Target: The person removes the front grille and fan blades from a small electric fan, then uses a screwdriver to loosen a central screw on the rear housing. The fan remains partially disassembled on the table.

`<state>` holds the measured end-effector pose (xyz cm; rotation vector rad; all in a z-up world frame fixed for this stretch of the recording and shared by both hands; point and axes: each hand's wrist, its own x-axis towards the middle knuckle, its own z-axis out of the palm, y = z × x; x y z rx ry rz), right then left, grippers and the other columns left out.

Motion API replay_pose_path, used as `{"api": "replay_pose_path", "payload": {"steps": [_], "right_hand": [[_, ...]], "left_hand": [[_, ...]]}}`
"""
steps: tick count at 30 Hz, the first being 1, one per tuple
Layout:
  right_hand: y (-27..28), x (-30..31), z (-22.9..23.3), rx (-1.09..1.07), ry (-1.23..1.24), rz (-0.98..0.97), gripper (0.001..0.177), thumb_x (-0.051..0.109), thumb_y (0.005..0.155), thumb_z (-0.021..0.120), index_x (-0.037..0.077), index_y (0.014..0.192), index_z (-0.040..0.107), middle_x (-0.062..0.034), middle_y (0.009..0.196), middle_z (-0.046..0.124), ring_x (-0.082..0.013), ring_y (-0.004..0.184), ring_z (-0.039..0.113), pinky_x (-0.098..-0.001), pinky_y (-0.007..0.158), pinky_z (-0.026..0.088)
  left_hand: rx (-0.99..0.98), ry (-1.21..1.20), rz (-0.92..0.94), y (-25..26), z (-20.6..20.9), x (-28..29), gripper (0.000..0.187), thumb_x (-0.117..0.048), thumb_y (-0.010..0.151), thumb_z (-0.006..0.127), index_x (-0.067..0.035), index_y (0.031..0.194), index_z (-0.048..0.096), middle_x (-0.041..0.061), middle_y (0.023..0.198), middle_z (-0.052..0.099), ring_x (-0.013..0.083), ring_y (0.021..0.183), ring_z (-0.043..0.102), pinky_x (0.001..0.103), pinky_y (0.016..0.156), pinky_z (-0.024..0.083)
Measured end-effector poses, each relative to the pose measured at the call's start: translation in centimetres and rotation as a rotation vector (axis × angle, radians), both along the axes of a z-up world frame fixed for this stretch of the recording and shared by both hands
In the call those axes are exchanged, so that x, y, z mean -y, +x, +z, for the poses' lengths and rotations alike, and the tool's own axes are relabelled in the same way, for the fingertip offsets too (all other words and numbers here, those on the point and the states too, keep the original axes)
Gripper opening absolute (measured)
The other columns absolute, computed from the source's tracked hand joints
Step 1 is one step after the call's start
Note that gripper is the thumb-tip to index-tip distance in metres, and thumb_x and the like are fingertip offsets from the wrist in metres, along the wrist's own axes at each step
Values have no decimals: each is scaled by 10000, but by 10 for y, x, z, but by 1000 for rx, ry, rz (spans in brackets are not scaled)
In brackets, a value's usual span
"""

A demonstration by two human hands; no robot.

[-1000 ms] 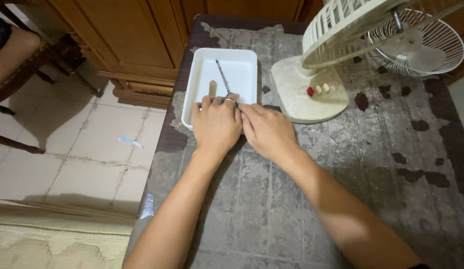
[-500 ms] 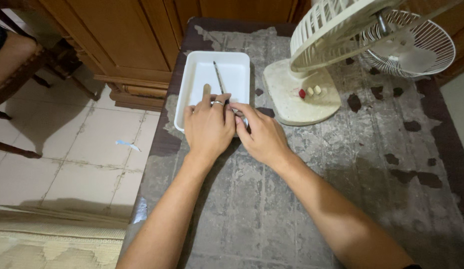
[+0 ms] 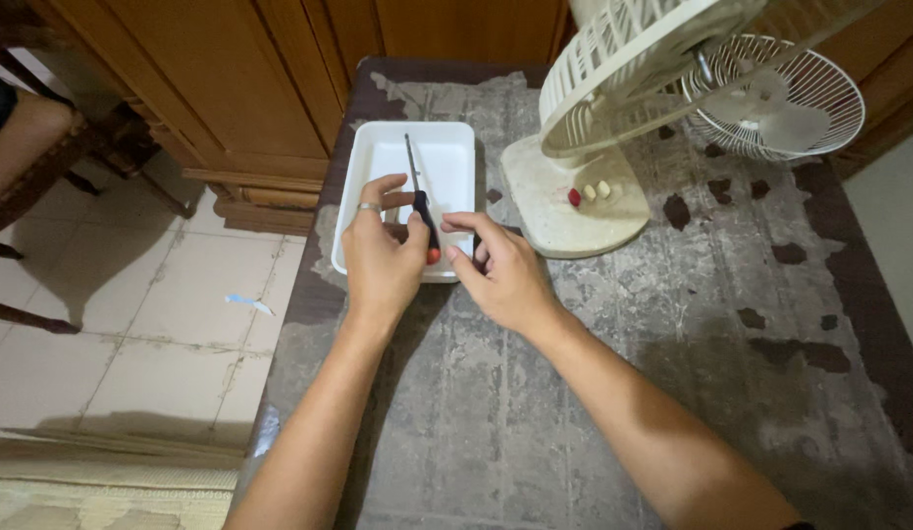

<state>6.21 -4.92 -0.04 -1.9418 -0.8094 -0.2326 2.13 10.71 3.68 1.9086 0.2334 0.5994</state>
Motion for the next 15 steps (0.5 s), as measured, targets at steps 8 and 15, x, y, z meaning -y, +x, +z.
{"api": "replay_pose_path", "payload": {"steps": [8, 15], "right_hand": [[24, 1, -16, -299, 513, 38, 361, 145, 1074, 544, -10, 1400, 537, -100, 1191, 723, -97, 1014, 668, -247, 849, 555], [30, 2, -24, -255, 669, 18, 361, 184, 1130, 506, -32, 1417, 534, -119, 1231, 683, -126, 1105, 678, -268, 950, 558]], "left_hand": [[332, 126, -131, -9, -23, 37, 293, -10, 905, 665, -13, 1194, 621, 126, 1105, 753, 194, 840, 787, 307, 673, 631], [447, 205, -231, -11, -33, 41, 346, 45, 850, 682, -17, 1186, 625, 113, 1085, 733, 186, 892, 780, 306, 794, 605]]}}
